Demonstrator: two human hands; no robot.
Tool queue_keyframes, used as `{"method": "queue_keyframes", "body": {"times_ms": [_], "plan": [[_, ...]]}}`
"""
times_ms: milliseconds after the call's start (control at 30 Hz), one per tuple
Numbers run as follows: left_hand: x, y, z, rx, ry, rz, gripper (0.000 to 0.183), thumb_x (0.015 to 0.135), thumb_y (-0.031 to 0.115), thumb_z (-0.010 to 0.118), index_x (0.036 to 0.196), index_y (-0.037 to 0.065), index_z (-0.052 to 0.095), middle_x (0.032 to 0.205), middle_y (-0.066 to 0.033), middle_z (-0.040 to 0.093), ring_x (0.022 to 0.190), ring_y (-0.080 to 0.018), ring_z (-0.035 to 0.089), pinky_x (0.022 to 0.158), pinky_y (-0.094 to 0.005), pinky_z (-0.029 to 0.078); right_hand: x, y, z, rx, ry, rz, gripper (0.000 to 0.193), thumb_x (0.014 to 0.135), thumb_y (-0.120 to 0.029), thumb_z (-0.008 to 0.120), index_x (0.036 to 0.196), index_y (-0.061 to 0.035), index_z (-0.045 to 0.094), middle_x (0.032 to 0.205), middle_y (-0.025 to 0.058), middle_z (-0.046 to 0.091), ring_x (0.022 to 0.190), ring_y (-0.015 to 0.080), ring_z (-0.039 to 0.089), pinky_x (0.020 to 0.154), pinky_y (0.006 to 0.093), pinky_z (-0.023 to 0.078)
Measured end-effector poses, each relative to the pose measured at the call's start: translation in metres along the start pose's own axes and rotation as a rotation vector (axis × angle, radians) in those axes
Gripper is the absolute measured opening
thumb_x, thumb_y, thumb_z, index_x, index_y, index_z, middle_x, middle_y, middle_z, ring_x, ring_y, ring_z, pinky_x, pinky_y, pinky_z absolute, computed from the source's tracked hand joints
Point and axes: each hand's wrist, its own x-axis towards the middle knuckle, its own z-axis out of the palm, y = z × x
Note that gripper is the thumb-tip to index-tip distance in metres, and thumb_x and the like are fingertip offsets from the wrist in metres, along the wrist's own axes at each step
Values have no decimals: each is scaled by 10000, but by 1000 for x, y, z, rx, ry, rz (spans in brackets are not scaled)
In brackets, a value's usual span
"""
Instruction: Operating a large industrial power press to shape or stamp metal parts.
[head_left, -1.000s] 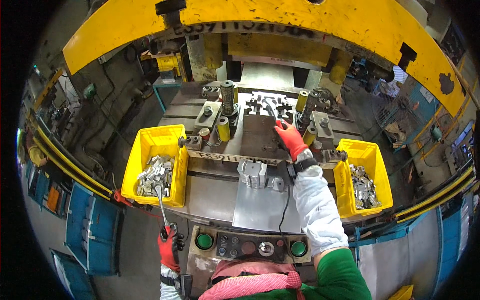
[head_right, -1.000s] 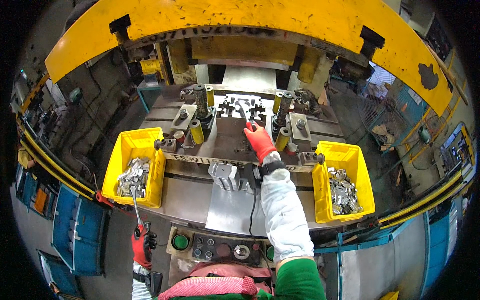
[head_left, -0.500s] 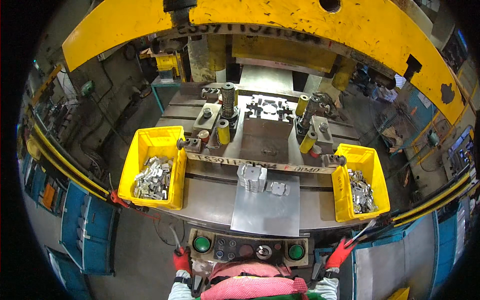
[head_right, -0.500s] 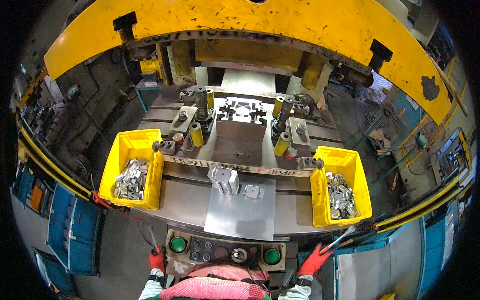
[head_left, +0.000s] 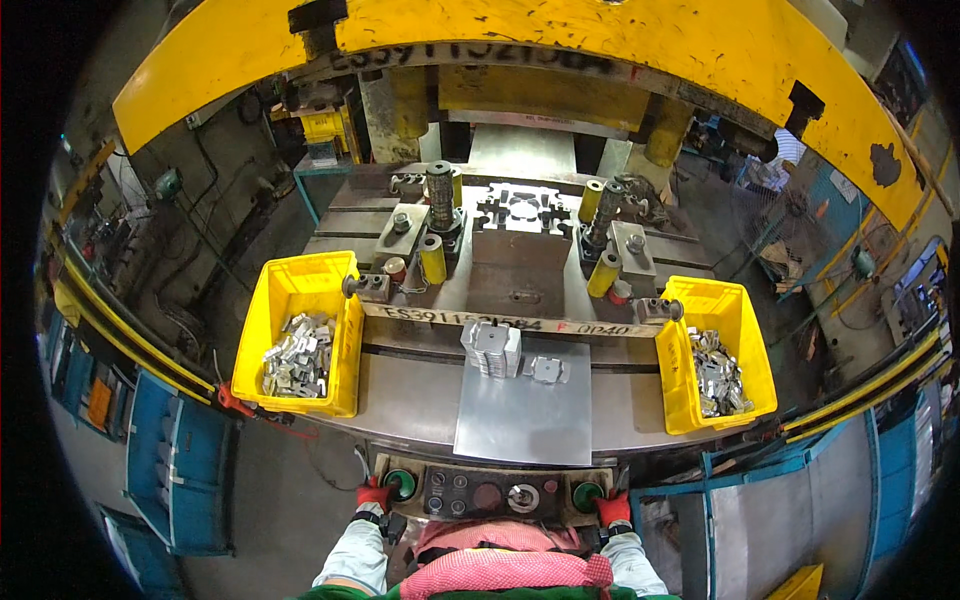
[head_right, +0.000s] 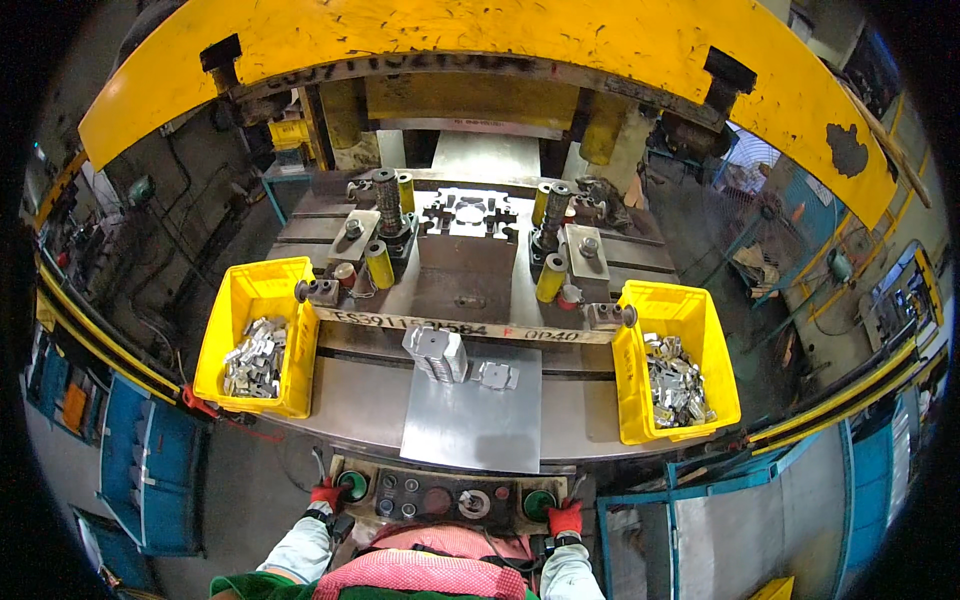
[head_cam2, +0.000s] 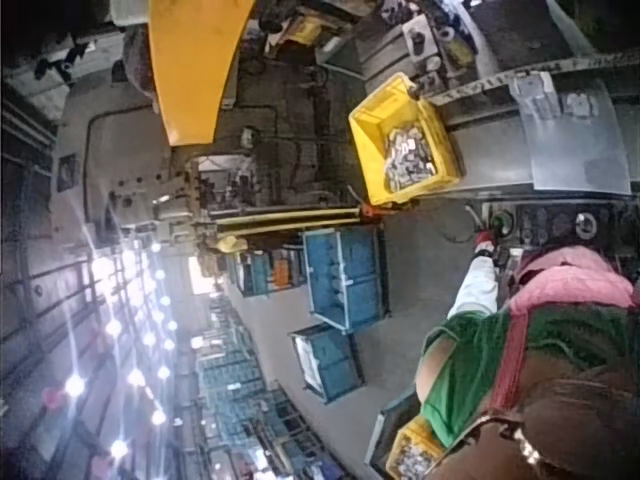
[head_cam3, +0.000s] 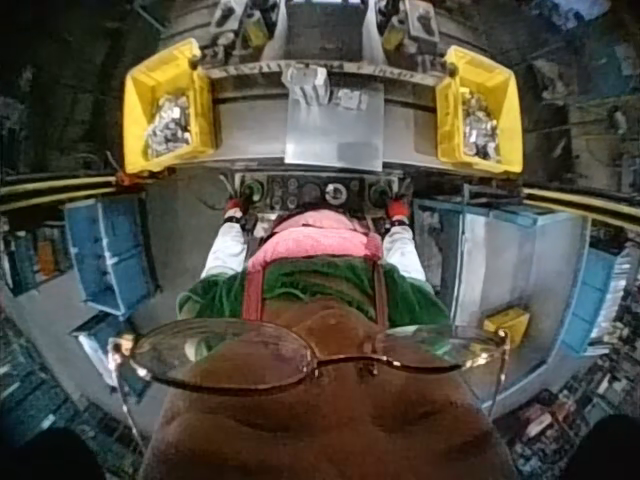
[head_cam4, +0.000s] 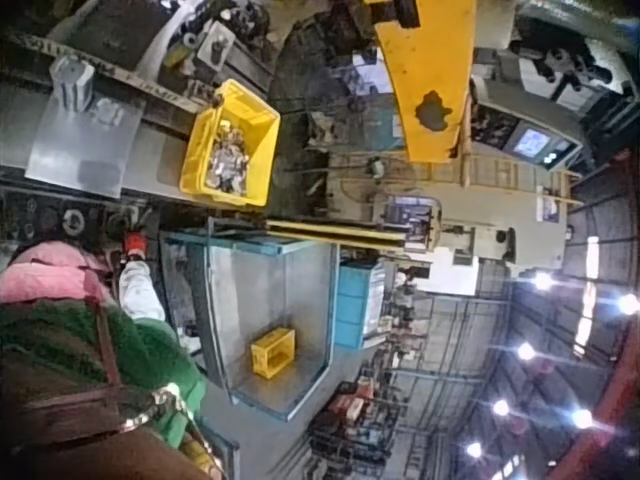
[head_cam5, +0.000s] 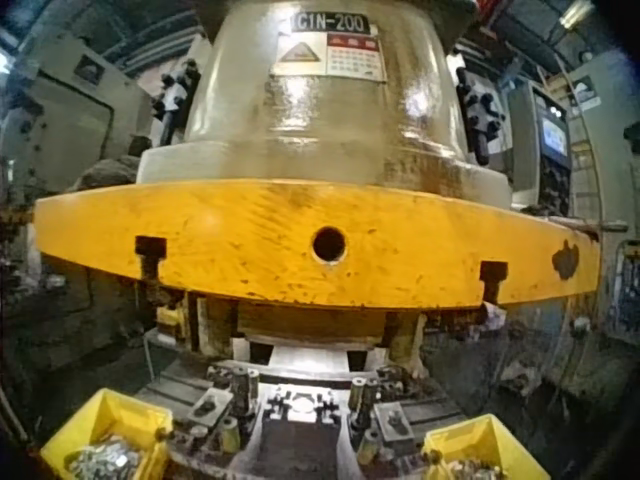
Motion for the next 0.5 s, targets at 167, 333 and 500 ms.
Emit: {"method": "queue_keyframes", "body": {"times_ms": [167,333,500], "plan": [[34,-60,-5,-151,62,-43,830,474,375,792,1038,-87,396,1078,-169,516,971,-227,501,778,-297,408,-16,-38,-13,-17,-107,42,929,558,-385,702,1220,55,221,1085,231,497,1007,345,482,822,374,405],[-42,37,-9,-48,57,-48,816,466,366,798,1030,-80,412,1030,-161,544,894,-210,537,720,-298,434,-3,-8,-7,69,-15,69,976,524,-375,729,1240,44,214,1088,230,500,1022,336,479,838,364,398],[-43,37,-16,61,104,-56,799,459,331,810,1022,-84,423,1015,-157,552,839,-186,545,699,-283,438,-9,-19,-9,20,-73,99,971,557,-379,712,1237,80,192,1131,226,470,1049,326,459,850,346,393]]}}
